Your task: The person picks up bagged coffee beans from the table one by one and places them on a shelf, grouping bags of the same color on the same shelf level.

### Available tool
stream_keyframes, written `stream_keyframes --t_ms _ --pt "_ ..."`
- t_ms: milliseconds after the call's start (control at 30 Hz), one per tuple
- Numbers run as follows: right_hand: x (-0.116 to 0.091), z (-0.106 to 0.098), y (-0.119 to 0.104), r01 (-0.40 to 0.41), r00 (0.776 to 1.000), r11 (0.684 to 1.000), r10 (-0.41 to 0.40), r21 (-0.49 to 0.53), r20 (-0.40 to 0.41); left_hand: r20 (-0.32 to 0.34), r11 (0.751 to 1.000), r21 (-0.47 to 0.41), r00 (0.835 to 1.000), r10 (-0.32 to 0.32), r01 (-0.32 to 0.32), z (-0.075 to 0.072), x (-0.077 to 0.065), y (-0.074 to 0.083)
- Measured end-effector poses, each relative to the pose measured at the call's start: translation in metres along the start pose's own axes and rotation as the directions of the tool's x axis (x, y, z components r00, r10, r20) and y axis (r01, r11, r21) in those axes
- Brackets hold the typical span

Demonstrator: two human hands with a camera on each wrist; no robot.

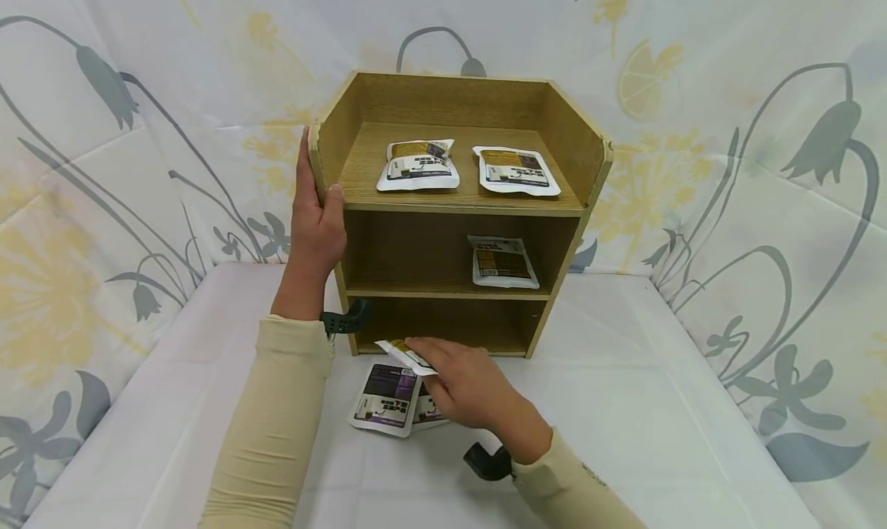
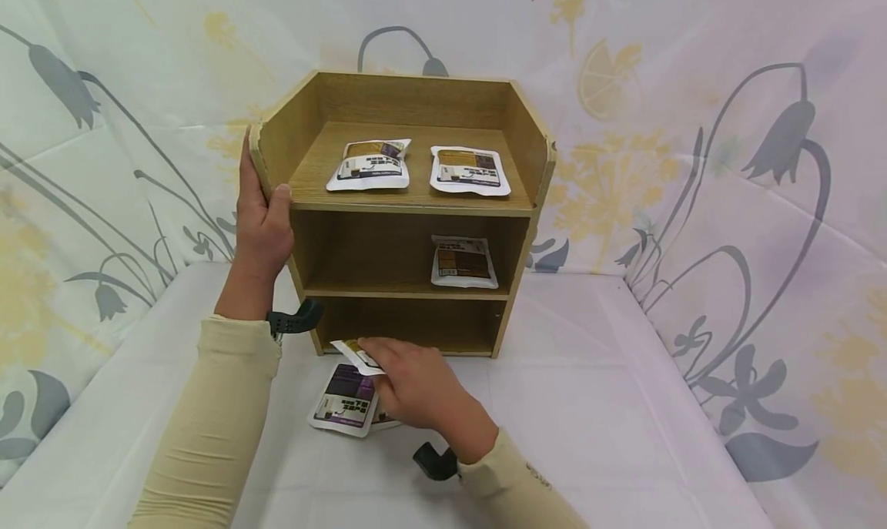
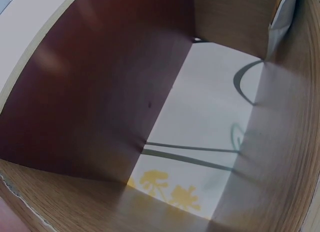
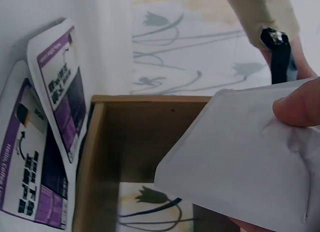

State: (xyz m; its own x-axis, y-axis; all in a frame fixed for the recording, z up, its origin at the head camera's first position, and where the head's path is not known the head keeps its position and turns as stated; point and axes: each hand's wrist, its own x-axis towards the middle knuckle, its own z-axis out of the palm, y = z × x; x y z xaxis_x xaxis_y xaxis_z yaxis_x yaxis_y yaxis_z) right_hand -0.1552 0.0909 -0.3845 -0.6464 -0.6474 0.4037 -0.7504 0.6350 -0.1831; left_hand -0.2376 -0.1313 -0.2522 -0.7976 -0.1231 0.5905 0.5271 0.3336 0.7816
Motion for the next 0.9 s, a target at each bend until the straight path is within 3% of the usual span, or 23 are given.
stream_keyframes --t_ms 233,400,533,767,900 --pt "0.000 -0.015 0.002 0.020 0.996 1.000 -0.021 -0.008 -0.087 -0.002 1.000 -0.005 1.000 0.011 -0.011 0.001 0.010 -0.026" --pt "0.000 -0.023 0.002 0.042 0.990 0.999 -0.045 -0.024 -0.136 -0.005 1.000 -0.007 1.000 0.020 -0.020 0.000 0.012 -0.032" --pt "0.002 -0.028 0.002 0.055 0.987 0.998 -0.060 -0.037 -0.152 -0.005 1.000 -0.010 1.000 0.014 -0.014 0.000 0.011 -0.028" --pt "0.007 -0.035 0.007 0.092 0.965 0.993 -0.109 -0.078 -0.237 0.009 1.000 -0.027 1.000 0.003 -0.003 -0.002 -0.001 0.000" --pt "0.011 -0.039 0.009 0.097 0.952 0.990 -0.122 -0.102 -0.282 0.016 1.000 -0.030 1.000 0.007 -0.007 -0.002 -0.001 0.000"
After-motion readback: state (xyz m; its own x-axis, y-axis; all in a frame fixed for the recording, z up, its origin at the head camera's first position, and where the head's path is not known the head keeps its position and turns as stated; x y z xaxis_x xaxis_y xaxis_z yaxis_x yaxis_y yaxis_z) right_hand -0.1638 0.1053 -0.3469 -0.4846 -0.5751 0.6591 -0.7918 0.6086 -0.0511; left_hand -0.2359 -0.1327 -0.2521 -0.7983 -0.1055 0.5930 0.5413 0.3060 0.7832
